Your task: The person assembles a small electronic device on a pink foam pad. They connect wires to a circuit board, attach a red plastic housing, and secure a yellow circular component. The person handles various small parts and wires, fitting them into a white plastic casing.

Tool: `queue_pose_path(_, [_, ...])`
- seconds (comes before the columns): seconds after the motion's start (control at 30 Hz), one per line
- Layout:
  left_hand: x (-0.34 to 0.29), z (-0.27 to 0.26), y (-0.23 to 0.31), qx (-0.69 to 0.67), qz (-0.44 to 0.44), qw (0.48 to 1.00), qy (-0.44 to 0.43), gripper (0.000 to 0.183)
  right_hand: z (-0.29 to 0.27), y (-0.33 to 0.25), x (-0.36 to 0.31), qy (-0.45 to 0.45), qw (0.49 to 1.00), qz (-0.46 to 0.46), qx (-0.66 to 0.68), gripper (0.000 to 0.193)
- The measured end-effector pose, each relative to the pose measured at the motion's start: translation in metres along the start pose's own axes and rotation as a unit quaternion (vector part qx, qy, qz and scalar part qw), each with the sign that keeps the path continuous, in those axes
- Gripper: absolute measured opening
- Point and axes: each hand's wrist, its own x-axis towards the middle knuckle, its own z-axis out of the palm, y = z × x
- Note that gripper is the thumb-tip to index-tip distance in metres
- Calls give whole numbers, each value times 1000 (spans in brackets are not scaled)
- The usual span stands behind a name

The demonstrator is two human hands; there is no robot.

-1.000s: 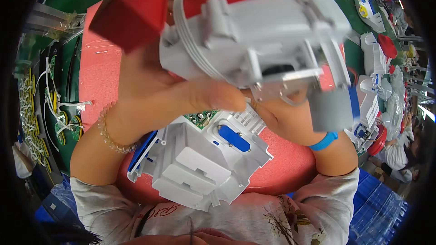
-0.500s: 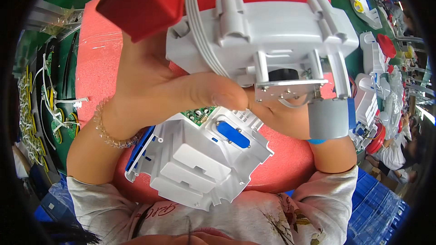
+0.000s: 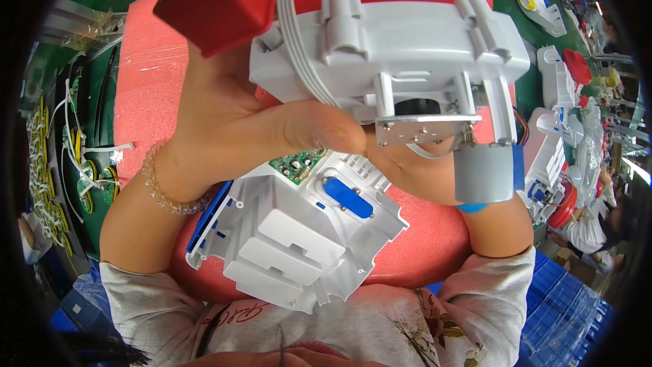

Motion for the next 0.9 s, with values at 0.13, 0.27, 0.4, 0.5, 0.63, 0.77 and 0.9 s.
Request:
queue_pose_path(0.13, [2, -16, -6, 108, 46, 988, -96, 88, -2, -1, -3, -3, 1000, 4, -3, 11])
queue_pose_path(0.27, [4, -14, -4, 130, 72, 985, -87, 88, -6, -4, -4, -8, 1000, 5, -9, 11])
queue_pose_path(0.4, [5, -12, -5, 136, 85, 984, -81, 88, -14, -9, -9, -22, 1000, 21, -3, 11])
queue_pose_path(0.5, [5, -12, -3, 142, 94, 983, -76, 88, -16, -13, -12, -17, 994, 75, 83, 11])
queue_pose_path(0.63, [8, -9, -4, 143, 102, 982, -71, 89, -18, -14, -6, -81, 991, 84, 64, 10])
queue_pose_path(0.77, [10, -7, -3, 147, 104, 981, -69, 89, -13, -14, -7, -67, 992, 87, 59, 10])
queue_pose_path(0.9, [9, -7, -2, 153, 109, 980, -67, 89, -19, -19, -5, -95, 989, 104, 40, 10])
